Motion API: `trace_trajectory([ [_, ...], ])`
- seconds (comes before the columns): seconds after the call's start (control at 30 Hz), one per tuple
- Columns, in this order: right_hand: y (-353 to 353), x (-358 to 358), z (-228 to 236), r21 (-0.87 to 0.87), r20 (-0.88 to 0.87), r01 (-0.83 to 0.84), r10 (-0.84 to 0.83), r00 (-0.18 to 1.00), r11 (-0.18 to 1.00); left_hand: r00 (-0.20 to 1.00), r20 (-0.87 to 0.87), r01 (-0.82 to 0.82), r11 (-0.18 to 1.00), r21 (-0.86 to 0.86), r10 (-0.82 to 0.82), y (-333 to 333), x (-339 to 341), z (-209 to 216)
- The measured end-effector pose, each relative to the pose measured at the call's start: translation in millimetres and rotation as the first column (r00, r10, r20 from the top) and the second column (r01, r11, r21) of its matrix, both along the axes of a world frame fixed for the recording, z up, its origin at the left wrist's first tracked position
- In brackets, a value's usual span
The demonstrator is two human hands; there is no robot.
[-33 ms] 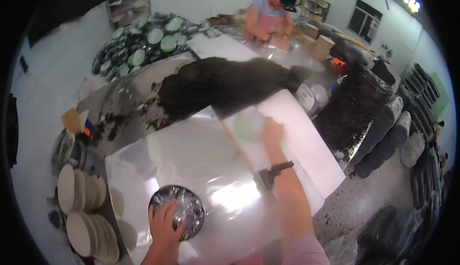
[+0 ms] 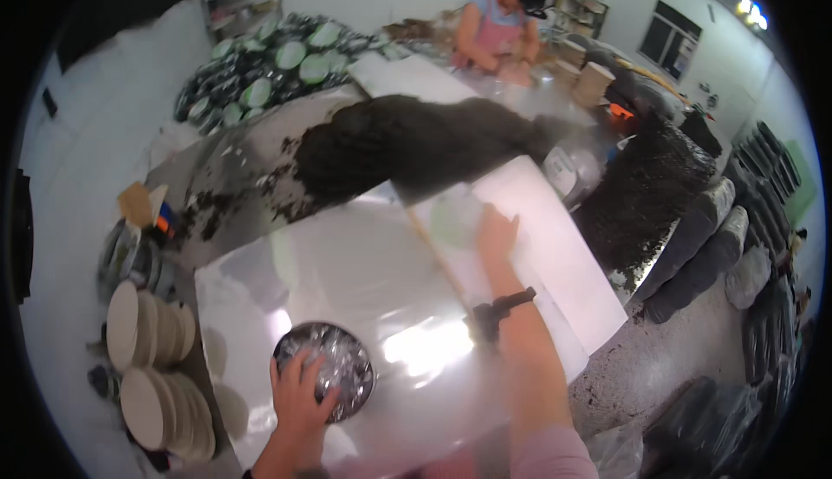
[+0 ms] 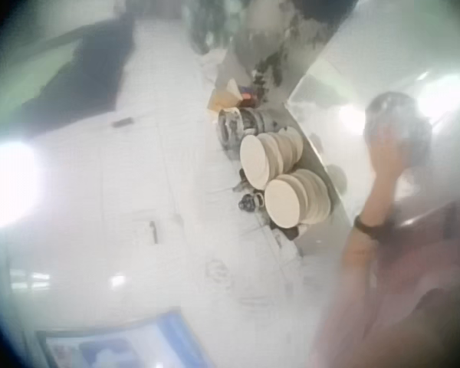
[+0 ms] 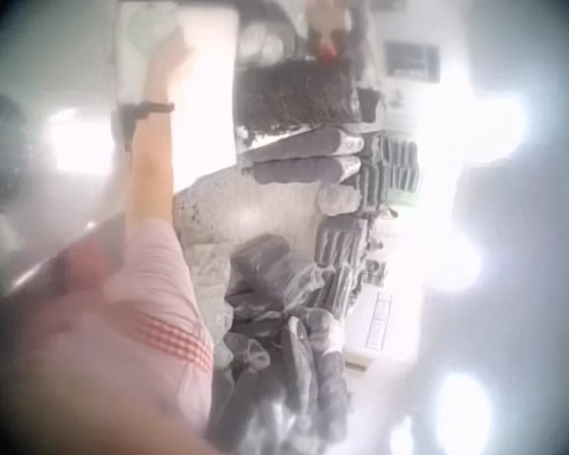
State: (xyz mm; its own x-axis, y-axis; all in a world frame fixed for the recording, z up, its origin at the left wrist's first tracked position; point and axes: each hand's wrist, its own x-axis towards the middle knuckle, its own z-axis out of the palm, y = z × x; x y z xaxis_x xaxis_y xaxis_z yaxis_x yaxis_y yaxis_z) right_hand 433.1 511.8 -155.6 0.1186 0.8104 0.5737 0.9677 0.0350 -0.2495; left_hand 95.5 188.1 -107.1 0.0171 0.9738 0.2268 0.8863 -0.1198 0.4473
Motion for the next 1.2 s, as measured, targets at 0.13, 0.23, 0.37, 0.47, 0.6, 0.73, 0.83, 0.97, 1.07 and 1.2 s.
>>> trace_trajectory([
  [0.13,-110.0,-78.8,68.3,0.068,0.290,-0.482,0.445,0.847,0.873,0.989,-0.138,-0.062,0.998,-0.025,0.058,6.6,11.2,4.3],
  [0.23,-199.7,-136.0,164.8,0.001,-0.837,-0.666,0.366,0.408,0.746,0.988,-0.113,-0.109,0.993,-0.039,0.104,-0.4,2.4,-0.8],
  [0.37,-199.0,-165.2,127.9,-0.147,-0.584,-0.526,0.355,0.729,0.838,0.995,-0.083,-0.053,0.998,-0.020,0.051,-1.1,6.0,5.1],
  [0.47,-225.0,-216.1,84.1,-0.138,-0.460,-0.663,0.545,0.701,0.736,0.975,0.180,-0.099,0.980,-0.171,0.130,-0.6,-1.2,-11.3],
  [0.6,-225.6,-237.4,34.6,-0.148,-0.241,-0.680,0.641,0.729,0.718,0.997,0.030,-0.077,0.997,-0.026,0.077,-3.7,-1.8,-17.9],
  [0.73,-227.5,-234.2,37.0,-0.274,-0.306,-0.642,0.568,0.764,0.716,0.999,-0.023,-0.029,0.999,-0.046,0.028,-0.4,-0.6,-14.8],
  [0.83,-233.3,-226.4,41.8,-0.075,-0.080,-0.584,0.579,0.811,0.808,0.993,-0.111,-0.051,0.989,-0.142,0.036,0.1,3.1,-5.8],
  [0.97,-249.4,-217.3,55.2,-0.341,-0.057,-0.781,0.817,0.573,0.524,0.992,-0.110,-0.079,0.991,-0.108,0.067,-0.6,5.7,-3.8],
  [1.07,-247.0,-212.9,31.1,-0.403,0.020,-0.767,0.842,0.538,0.500,0.991,-0.136,-0.011,0.993,-0.121,-0.005,0.9,5.6,2.0],
  [1.2,-233.1,-225.0,3.3,-0.454,-0.024,-0.706,0.784,0.620,0.544,0.925,0.253,0.302,0.952,-0.040,-0.283,-5.1,-30.9,2.2],
])
